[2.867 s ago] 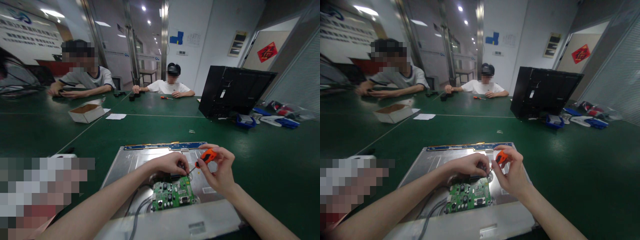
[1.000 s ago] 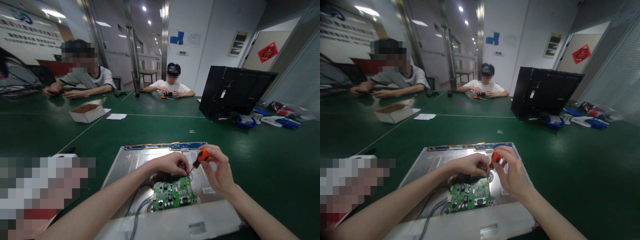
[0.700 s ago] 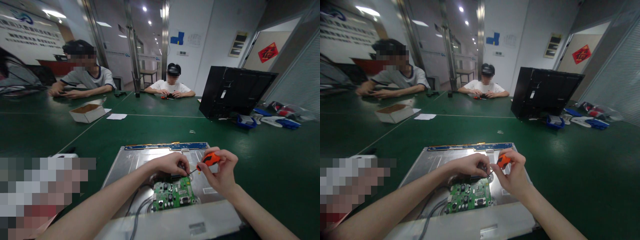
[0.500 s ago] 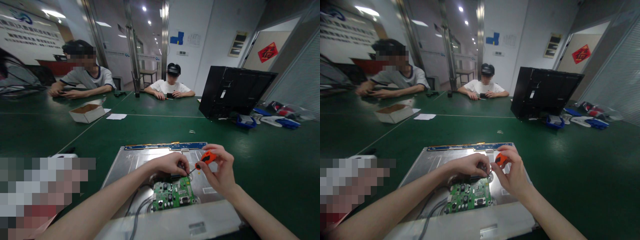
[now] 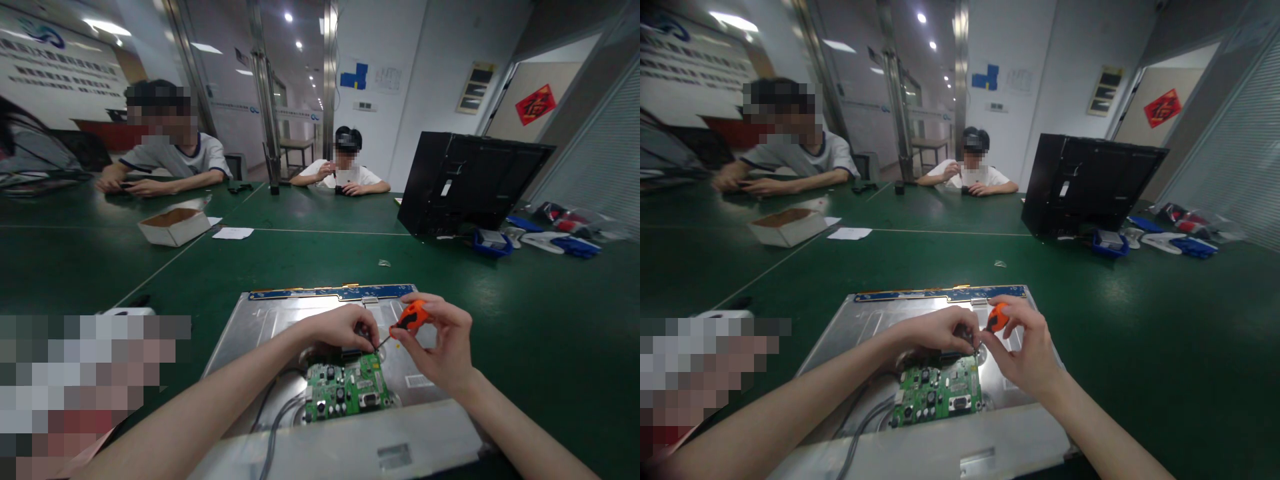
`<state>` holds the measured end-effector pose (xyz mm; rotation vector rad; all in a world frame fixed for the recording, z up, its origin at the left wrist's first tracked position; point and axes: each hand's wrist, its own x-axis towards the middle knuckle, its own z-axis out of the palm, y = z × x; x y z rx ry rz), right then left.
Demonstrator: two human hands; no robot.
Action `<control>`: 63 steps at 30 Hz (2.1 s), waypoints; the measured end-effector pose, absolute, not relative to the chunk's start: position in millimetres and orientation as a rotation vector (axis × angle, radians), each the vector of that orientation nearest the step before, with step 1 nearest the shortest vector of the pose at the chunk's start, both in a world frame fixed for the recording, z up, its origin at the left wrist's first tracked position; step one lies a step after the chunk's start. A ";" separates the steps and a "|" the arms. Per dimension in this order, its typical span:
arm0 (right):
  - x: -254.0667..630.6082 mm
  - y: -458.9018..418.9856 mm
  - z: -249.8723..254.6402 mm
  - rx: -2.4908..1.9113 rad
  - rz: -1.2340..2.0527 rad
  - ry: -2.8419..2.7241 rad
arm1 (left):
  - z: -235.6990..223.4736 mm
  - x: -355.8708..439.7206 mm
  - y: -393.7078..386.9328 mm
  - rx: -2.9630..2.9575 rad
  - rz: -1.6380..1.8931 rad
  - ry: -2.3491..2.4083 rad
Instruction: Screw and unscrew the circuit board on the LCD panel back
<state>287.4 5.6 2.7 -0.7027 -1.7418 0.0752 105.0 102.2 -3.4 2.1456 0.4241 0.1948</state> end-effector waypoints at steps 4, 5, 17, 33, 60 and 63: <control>286.2 5.0 0.8 -0.698 0.042 -1.729 | -3.8 105.0 101.7 2.138 0.193 0.433; 285.7 4.8 1.0 -0.703 0.043 -1.734 | -4.0 105.0 101.6 2.137 0.194 0.435; 284.8 2.3 9.4 -0.758 -0.033 -1.863 | -6.2 104.9 101.4 2.123 0.196 0.424; 286.8 2.5 9.8 -0.783 -0.054 -1.843 | -5.5 104.8 102.6 2.136 0.184 0.424; 288.1 2.9 10.4 -0.849 -0.070 -1.863 | -7.7 105.9 104.2 2.127 0.195 0.394; 287.4 3.3 6.2 -0.795 0.012 -1.798 | -7.0 105.4 103.8 2.128 0.196 0.404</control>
